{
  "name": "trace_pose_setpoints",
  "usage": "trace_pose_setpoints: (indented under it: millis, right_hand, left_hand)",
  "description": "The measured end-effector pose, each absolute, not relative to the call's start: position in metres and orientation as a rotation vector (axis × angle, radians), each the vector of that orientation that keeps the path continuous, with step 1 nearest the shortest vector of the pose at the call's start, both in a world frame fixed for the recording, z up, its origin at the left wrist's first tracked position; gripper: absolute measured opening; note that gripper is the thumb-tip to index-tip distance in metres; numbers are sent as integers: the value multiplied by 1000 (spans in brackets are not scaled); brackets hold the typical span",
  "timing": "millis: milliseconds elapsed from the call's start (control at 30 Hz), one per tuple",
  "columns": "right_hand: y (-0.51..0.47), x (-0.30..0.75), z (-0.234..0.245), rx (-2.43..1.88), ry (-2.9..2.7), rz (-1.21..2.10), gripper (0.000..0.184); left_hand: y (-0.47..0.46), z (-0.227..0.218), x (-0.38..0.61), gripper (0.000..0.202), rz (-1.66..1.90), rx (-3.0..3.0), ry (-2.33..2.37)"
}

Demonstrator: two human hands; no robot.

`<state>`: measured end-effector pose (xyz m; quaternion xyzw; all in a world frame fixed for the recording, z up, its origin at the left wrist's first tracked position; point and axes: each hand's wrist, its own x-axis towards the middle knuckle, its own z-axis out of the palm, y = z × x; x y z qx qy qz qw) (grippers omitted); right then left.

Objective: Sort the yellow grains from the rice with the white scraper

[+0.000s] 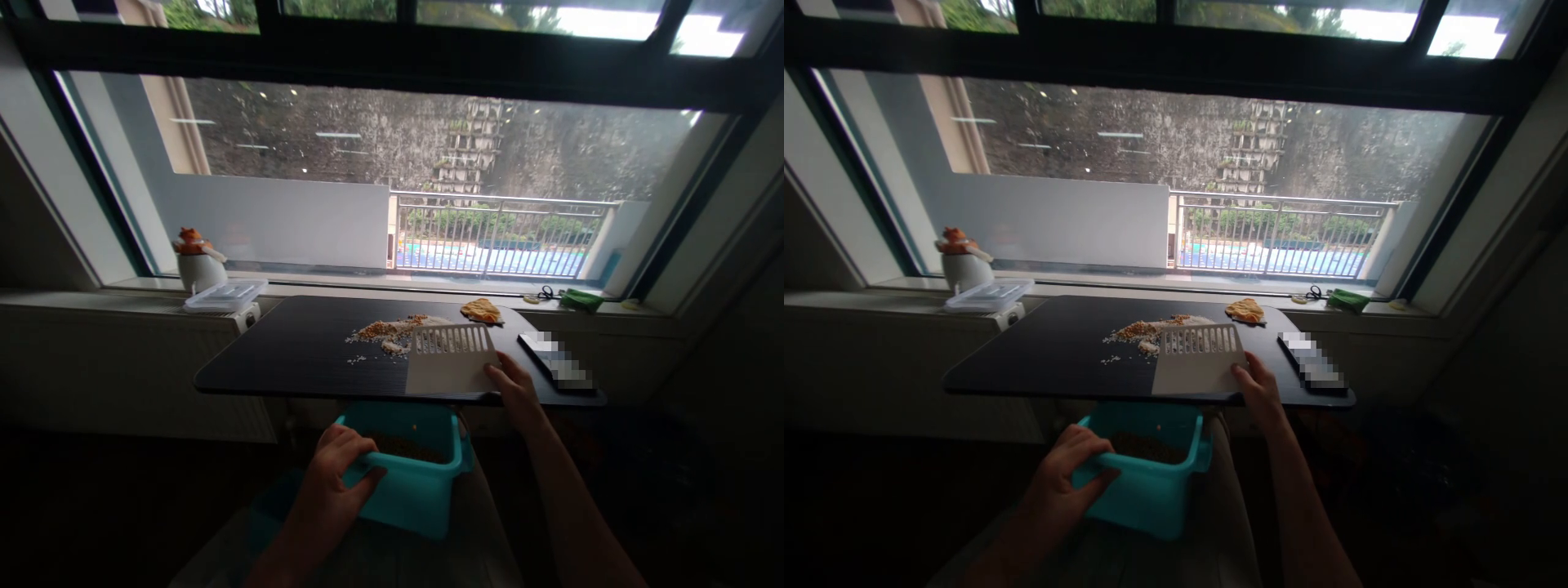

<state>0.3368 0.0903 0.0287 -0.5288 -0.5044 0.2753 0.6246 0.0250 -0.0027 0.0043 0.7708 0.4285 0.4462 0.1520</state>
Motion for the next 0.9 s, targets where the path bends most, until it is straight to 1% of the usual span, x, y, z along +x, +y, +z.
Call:
trace_pose_setpoints:
  millis: [133, 233, 500, 733, 900]
  right_hand:
    - [120, 316, 32, -1290, -1001, 485, 49]
    - [135, 307, 29, -1334, -970, 442, 49]
    - [137, 310, 23, -1339, -1028, 460, 51]
    - [138, 307, 25, -1327, -1045, 488, 49]
    - [138, 309, 23, -1307, -1025, 518, 51]
  left_hand:
    - [-3, 3, 23, 3, 1291, 2222, 1236]
    - [-3, 3, 20, 2, 1306, 2240, 1243]
    - [-3, 1, 19, 2, 1301, 2234, 1250]
    - [-2, -1, 19, 5, 1305, 2245, 1250]
    - [0, 1, 18, 5, 1317, 2248, 1244]
